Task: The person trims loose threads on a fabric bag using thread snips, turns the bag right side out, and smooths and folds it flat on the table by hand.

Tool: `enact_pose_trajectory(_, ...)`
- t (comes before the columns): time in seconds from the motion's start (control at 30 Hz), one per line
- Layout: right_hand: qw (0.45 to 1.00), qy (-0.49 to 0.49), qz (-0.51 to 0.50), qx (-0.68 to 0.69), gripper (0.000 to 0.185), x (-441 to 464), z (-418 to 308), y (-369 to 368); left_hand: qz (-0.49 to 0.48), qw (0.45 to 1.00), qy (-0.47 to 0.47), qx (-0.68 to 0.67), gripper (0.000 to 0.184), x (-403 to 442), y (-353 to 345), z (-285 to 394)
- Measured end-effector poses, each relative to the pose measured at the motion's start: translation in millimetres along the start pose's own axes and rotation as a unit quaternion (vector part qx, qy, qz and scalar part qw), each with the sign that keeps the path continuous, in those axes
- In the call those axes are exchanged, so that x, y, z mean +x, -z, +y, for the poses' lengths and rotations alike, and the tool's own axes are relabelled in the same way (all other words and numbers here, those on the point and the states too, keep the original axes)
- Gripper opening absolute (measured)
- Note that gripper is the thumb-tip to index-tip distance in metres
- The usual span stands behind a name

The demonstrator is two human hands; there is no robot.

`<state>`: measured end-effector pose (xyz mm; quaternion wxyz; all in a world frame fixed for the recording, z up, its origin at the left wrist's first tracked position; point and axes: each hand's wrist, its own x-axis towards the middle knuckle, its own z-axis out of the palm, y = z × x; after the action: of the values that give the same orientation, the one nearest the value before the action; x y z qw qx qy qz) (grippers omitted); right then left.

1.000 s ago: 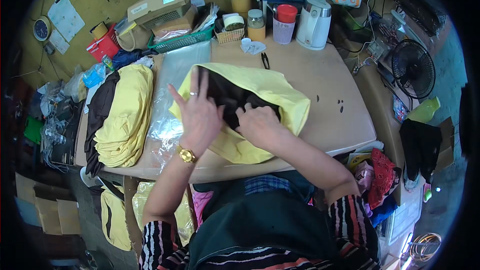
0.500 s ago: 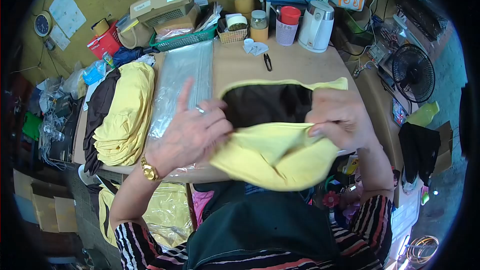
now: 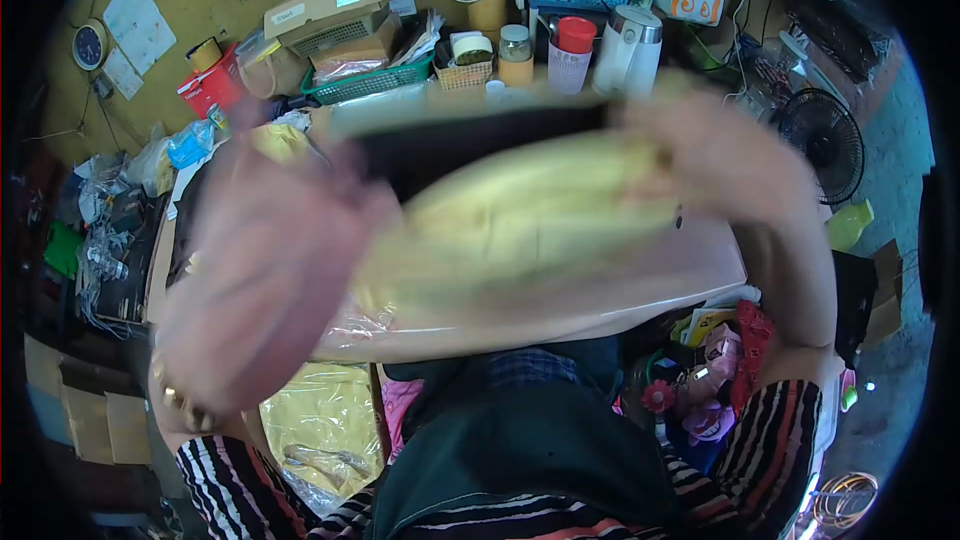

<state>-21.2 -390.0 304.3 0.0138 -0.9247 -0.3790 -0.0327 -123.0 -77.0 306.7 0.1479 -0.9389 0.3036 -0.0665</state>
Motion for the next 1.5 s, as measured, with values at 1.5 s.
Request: enact_pose_trajectory(1.5,0.99,-0.095,0.058,0.086,0.078,7,-107,-299,0.067,0.947,0.19,-0.25,0.027,99,-285,89)
